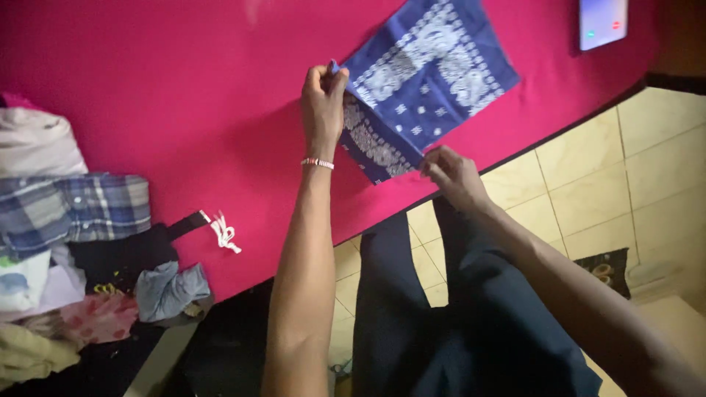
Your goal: Folding various items of clothing including a shirt, tank top, and bandana on a bed.
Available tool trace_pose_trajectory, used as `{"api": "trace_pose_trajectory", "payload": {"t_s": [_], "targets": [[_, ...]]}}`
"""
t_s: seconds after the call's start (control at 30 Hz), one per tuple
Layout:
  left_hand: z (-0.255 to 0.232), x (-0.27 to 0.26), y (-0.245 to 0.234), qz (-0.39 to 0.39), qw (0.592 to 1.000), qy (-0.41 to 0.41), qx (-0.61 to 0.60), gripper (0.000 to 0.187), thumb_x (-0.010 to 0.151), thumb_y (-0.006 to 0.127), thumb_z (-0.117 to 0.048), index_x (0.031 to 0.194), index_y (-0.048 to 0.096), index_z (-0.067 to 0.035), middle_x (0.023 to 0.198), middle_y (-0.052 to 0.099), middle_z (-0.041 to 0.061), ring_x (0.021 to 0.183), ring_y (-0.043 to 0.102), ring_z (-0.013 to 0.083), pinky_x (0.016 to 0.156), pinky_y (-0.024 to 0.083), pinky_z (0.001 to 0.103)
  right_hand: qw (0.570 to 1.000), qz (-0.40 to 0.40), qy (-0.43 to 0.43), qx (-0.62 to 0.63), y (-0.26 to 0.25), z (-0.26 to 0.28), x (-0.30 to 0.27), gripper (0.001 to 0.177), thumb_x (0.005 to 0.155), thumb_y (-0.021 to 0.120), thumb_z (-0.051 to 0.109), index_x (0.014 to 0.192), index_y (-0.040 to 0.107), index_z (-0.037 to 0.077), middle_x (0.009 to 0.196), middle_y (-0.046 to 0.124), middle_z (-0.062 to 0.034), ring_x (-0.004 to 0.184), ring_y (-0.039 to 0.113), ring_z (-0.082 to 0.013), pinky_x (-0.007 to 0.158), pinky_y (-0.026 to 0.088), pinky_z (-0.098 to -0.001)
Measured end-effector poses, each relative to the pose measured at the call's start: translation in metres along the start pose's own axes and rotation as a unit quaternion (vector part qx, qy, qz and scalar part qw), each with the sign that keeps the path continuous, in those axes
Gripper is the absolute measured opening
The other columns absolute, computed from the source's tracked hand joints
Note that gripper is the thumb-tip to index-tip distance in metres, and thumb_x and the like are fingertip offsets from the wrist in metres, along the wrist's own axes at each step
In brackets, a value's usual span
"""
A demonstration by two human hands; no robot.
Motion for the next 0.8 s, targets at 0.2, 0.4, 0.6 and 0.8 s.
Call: {"api": "trace_pose_trajectory", "payload": {"t_s": [0.2,0.4,0.6,0.8], "targets": [[-0.035,0.035,0.097,0.01,0.996,-0.038,0.074,0.025,0.095,0.071,-0.028,0.101,0.066,-0.003,0.081,0.075,0.003,0.06,0.069,0.0084,0.054,0.056,0.027,0.994,-0.044,0.05,0.086,-0.091,-0.018,0.022,0.015,0.104,0.061,0.014,0.109,0.064,0.0,0.091,0.074,-0.0081,0.084,0.069,-0.0121,0.076,0.055,-0.029],[-0.037,0.072,0.171,0.026,0.997,-0.051,0.048,0.024,0.096,0.071,-0.026,0.097,0.065,-0.002,0.077,0.075,0.006,0.058,0.072,0.0102,0.049,0.055,0.024,0.99,-0.08,0.043,0.111,-0.164,-0.036,0.057,0.018,0.106,0.06,0.016,0.103,0.063,-0.002,0.089,0.073,-0.0062,0.083,0.07,-0.0111,0.073,0.057,-0.0284],[-0.03,0.082,0.227,0.056,0.995,-0.04,-0.078,0.032,0.095,0.07,-0.03,0.106,0.058,-0.003,0.087,0.074,0.007,0.061,0.072,0.0139,0.047,0.052,0.025,0.992,-0.094,0.006,-0.084,-0.231,-0.018,0.079,0.022,0.104,0.066,0.022,0.113,0.064,0.002,0.103,0.071,-0.0151,0.091,0.069,-0.0226,0.077,0.055,-0.0377],[0.01,0.032,0.347,0.173,0.969,-0.064,-0.165,0.045,0.101,0.066,-0.04,0.121,0.061,-0.001,0.106,0.075,0.011,0.095,0.077,0.02,0.077,0.064,0.03,0.893,-0.349,-0.077,-0.273,-0.33,-0.023,0.081,0.047,0.103,0.076,0.018,0.142,0.054,0.004,0.138,0.054,-0.0228,0.125,0.05,-0.0382,0.104,0.045,-0.0509]]}}
Point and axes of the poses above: each hand's wrist, its own x-axis towards the middle knuckle, its own y-axis out of the palm, z = x × y, the point moved 9 cm from there along x, towards the middle knuckle
